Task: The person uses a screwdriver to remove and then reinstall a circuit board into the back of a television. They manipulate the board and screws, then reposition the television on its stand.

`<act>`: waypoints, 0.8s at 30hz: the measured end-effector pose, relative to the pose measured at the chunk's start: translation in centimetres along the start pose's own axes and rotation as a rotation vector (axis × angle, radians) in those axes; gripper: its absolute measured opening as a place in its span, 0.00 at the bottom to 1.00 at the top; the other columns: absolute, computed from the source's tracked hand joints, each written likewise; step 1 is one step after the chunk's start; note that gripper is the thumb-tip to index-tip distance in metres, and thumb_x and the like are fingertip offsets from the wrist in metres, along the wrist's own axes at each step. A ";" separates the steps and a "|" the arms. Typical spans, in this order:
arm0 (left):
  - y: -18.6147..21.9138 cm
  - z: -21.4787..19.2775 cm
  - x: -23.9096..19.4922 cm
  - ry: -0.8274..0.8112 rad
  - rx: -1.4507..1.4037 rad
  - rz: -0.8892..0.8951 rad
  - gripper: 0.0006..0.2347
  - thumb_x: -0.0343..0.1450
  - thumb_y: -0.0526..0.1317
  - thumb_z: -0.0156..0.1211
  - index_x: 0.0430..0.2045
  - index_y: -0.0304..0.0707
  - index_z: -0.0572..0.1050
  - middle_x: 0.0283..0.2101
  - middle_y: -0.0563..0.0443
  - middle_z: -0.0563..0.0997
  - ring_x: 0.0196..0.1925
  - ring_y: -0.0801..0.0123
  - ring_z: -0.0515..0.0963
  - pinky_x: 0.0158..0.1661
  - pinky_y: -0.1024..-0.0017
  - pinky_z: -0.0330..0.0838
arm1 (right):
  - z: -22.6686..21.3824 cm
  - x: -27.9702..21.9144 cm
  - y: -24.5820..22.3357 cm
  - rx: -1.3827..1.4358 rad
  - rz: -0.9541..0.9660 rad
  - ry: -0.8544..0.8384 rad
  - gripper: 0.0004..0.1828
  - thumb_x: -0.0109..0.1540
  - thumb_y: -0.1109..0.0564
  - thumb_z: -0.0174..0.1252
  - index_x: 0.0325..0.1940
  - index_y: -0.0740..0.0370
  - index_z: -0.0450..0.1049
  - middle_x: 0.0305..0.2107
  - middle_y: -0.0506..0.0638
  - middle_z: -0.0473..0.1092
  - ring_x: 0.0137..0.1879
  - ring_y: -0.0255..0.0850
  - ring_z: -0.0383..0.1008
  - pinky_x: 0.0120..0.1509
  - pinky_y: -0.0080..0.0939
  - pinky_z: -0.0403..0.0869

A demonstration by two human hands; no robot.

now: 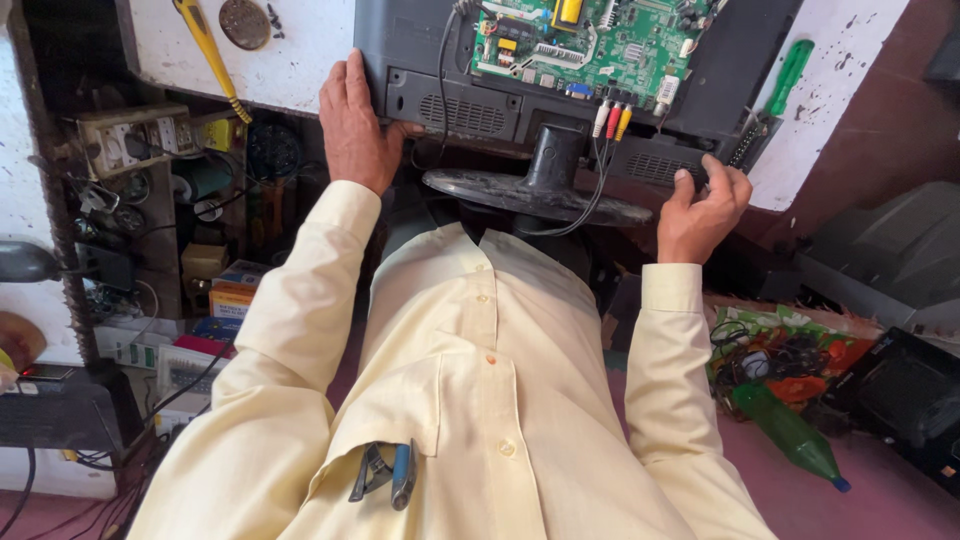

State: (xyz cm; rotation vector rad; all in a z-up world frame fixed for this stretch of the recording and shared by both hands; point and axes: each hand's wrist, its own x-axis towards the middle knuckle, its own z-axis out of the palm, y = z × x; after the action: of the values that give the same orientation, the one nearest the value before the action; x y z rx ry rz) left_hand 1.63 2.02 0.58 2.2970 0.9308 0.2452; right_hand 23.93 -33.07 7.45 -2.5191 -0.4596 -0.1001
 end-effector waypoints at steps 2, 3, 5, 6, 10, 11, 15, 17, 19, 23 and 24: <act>0.3 -1.3 0.5 -0.033 -0.020 0.032 0.48 0.62 0.42 0.82 0.72 0.26 0.51 0.70 0.27 0.59 0.70 0.36 0.60 0.69 0.51 0.56 | -0.5 0.3 0.1 -0.022 -0.096 0.007 0.16 0.61 0.65 0.72 0.52 0.70 0.79 0.48 0.59 0.69 0.50 0.51 0.74 0.53 0.45 0.75; 0.5 -2.1 0.5 -0.046 -0.009 0.066 0.48 0.61 0.41 0.82 0.71 0.26 0.51 0.69 0.27 0.59 0.70 0.35 0.59 0.68 0.50 0.55 | -1.0 0.6 0.1 0.004 -0.039 -0.009 0.14 0.62 0.64 0.71 0.50 0.70 0.79 0.45 0.58 0.71 0.47 0.49 0.76 0.52 0.44 0.76; 1.1 -3.8 0.5 -0.073 0.012 0.133 0.49 0.59 0.41 0.82 0.71 0.26 0.51 0.69 0.26 0.58 0.69 0.34 0.58 0.66 0.47 0.54 | -2.3 1.4 0.0 0.054 0.074 -0.044 0.10 0.63 0.63 0.70 0.46 0.69 0.79 0.40 0.56 0.76 0.41 0.46 0.80 0.49 0.42 0.78; 1.4 -4.5 0.4 -0.067 0.019 0.162 0.46 0.61 0.40 0.81 0.71 0.29 0.53 0.69 0.29 0.59 0.70 0.35 0.58 0.67 0.47 0.54 | -2.8 1.6 -0.4 0.040 0.022 -0.008 0.08 0.64 0.64 0.69 0.46 0.69 0.80 0.40 0.58 0.77 0.41 0.46 0.80 0.48 0.42 0.78; 3.1 -5.8 0.4 -0.099 0.057 0.276 0.39 0.65 0.39 0.80 0.71 0.43 0.62 0.71 0.38 0.61 0.73 0.42 0.59 0.69 0.48 0.55 | -4.4 2.0 -3.5 0.043 -0.196 0.013 0.03 0.68 0.66 0.66 0.45 0.72 0.81 0.40 0.60 0.78 0.45 0.45 0.81 0.51 0.41 0.78; 3.6 -5.6 0.5 -0.119 0.068 0.306 0.37 0.65 0.40 0.80 0.70 0.46 0.65 0.72 0.40 0.61 0.73 0.43 0.59 0.69 0.49 0.55 | -4.6 2.1 -4.4 0.059 -0.251 -0.011 0.03 0.69 0.67 0.66 0.45 0.72 0.81 0.41 0.60 0.79 0.47 0.45 0.81 0.53 0.41 0.78; 5.3 -4.4 1.4 -0.196 0.148 0.383 0.36 0.64 0.41 0.79 0.68 0.44 0.66 0.70 0.39 0.62 0.70 0.40 0.59 0.65 0.46 0.55 | -4.2 2.2 -7.4 0.203 0.095 -0.034 0.08 0.70 0.62 0.63 0.49 0.71 0.81 0.26 0.58 0.76 0.32 0.39 0.78 0.40 0.37 0.71; 5.5 -4.7 1.5 -0.203 0.156 0.356 0.36 0.64 0.43 0.79 0.68 0.44 0.65 0.69 0.38 0.61 0.70 0.39 0.59 0.65 0.45 0.54 | -4.4 2.6 -7.4 0.300 -0.103 0.033 0.08 0.72 0.64 0.61 0.53 0.73 0.79 0.35 0.55 0.80 0.40 0.37 0.81 0.48 0.35 0.77; 5.6 -5.5 1.2 -0.200 0.115 0.323 0.39 0.64 0.41 0.78 0.71 0.38 0.61 0.71 0.33 0.59 0.72 0.36 0.58 0.67 0.46 0.54 | -4.5 3.1 -6.0 0.255 -0.210 0.078 0.07 0.70 0.65 0.64 0.50 0.74 0.79 0.36 0.58 0.80 0.42 0.41 0.81 0.50 0.40 0.78; 7.6 -6.2 0.5 -0.154 0.046 0.306 0.39 0.71 0.37 0.76 0.75 0.32 0.55 0.75 0.30 0.57 0.76 0.33 0.56 0.73 0.46 0.52 | -6.3 4.2 0.8 0.252 0.199 0.275 0.08 0.67 0.60 0.65 0.43 0.70 0.81 0.26 0.54 0.76 0.30 0.37 0.77 0.37 0.38 0.75; 8.0 -6.4 0.3 -0.107 0.054 0.319 0.37 0.72 0.36 0.75 0.74 0.33 0.56 0.76 0.31 0.59 0.77 0.35 0.57 0.74 0.47 0.54 | -6.6 4.9 2.7 0.223 0.108 0.290 0.07 0.66 0.61 0.64 0.44 0.70 0.80 0.30 0.55 0.78 0.35 0.39 0.79 0.43 0.40 0.77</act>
State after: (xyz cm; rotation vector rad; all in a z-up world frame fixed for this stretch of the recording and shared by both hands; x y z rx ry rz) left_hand 3.85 1.03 10.59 2.4766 0.5212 0.2298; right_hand 29.60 -37.34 12.37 -2.2579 -0.2040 -0.3475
